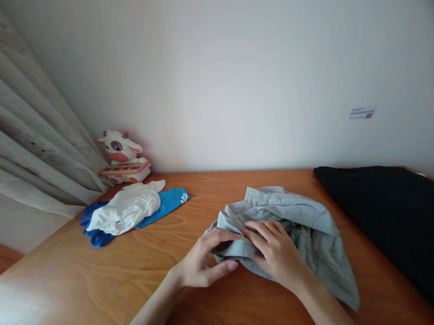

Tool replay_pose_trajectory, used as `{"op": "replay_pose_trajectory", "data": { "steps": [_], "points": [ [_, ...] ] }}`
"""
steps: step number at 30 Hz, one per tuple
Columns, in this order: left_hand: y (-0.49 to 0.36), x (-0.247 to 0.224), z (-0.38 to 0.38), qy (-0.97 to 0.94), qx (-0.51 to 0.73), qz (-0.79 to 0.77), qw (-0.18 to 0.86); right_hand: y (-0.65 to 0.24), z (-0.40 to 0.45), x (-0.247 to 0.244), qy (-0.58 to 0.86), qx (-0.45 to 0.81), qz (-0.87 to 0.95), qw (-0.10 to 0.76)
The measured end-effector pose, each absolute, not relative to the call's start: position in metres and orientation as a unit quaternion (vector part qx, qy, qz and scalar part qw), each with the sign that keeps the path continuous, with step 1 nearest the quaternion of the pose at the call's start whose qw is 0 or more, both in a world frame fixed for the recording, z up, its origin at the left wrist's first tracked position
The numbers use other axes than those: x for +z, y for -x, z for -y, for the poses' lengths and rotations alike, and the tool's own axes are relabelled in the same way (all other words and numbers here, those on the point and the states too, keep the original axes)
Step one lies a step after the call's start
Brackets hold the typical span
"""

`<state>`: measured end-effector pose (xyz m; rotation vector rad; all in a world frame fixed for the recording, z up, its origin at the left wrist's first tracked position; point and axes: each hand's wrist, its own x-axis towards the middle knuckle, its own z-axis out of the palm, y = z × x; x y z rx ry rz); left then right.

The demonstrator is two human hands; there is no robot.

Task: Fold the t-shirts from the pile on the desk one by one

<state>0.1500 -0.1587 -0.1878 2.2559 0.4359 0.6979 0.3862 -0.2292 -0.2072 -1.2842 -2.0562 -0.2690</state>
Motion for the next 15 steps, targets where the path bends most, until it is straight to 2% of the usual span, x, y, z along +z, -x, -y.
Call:
{"op": "replay_pose_trajectory", "data": {
  "steps": [2,6,10,13,15],
  "points": [
    [-0.152,-0.189,0.158,-0.897,0.276,-0.168,0.302,-0.39,0.228,-0.213,0.514,-0.057,0.756,0.401],
    [-0.149,-0.201,0.145,-0.892,0.284,-0.284,0.209,-0.408,0.227,-0.217,0.57,0.127,0.56,0.588],
    [-0.152,-0.215,0.138,-0.889,0.237,-0.332,0.208,-0.423,0.223,-0.213,0.525,0.221,0.386,0.725],
    [-0.165,-0.223,0.146,-0.89,0.206,-0.333,0.235,-0.432,0.22,-0.212,0.534,0.169,0.401,0.725],
    [-0.176,-0.227,0.154,-0.892,0.204,-0.325,0.238,-0.437,0.22,-0.212,0.558,0.086,0.49,0.664]
  ]
}}
